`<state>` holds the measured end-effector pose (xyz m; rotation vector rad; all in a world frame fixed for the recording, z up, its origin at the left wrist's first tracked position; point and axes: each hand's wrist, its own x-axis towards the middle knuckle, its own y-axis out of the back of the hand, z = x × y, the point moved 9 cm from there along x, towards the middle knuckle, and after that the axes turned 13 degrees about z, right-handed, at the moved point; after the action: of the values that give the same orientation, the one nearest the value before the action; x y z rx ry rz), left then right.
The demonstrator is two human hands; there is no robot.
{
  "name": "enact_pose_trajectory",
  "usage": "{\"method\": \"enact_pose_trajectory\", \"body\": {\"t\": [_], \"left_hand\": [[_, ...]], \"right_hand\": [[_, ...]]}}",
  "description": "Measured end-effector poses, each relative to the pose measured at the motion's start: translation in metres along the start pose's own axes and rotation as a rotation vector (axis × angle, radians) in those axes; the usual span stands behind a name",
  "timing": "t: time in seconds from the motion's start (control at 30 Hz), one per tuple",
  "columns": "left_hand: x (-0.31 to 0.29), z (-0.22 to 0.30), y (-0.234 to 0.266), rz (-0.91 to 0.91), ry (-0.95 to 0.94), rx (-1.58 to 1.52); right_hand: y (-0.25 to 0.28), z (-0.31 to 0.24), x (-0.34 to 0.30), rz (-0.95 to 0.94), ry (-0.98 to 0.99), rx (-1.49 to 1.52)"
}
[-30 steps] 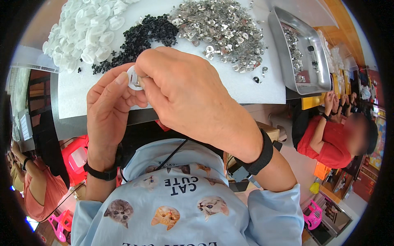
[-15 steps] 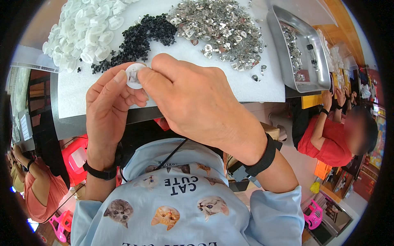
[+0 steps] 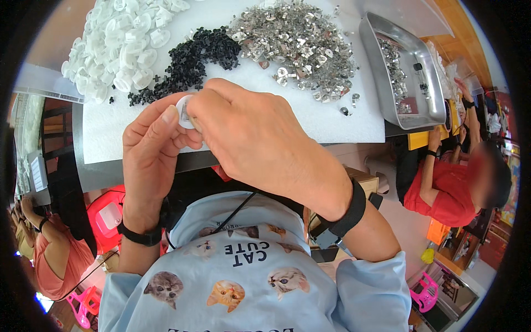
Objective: Assembling small white plastic components with black and silver parts.
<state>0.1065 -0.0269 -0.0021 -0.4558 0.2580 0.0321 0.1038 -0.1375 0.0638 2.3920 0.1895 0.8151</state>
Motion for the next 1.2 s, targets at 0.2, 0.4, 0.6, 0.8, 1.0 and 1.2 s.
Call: {"method": "enact_pose_trajectory", "body": {"t": [0.2,0.4,0.6,0.8,1.0,1.2], "left_hand": [[0.002,0.0,0.001,-0.017,-0.003,-0.014],[-0.001,0.001,-0.001,-0.02,-0.021,-0.043],[-0.004,0.003,0.004,0.053,-0.09,0.004],[-0.008,0.006,0.002,0.051,-0.184,0.026],[-0.008,0.008,0.002,0.042,-0.222,0.072],[-0.009,0.006,0.003,0.025,-0.221,0.084]], "right_hand": [[0.0,-0.002,0.003,-0.004,-0.014,-0.026],[0.002,0.003,0.002,0.046,-0.173,0.069],[0.001,0.008,-0.003,0.12,-0.31,0.145],[-0.004,0.015,-0.011,0.176,-0.432,0.293],[0.001,0.011,-0.008,0.158,-0.353,0.295],[0.003,0.009,-0.01,0.165,-0.295,0.283]]}}
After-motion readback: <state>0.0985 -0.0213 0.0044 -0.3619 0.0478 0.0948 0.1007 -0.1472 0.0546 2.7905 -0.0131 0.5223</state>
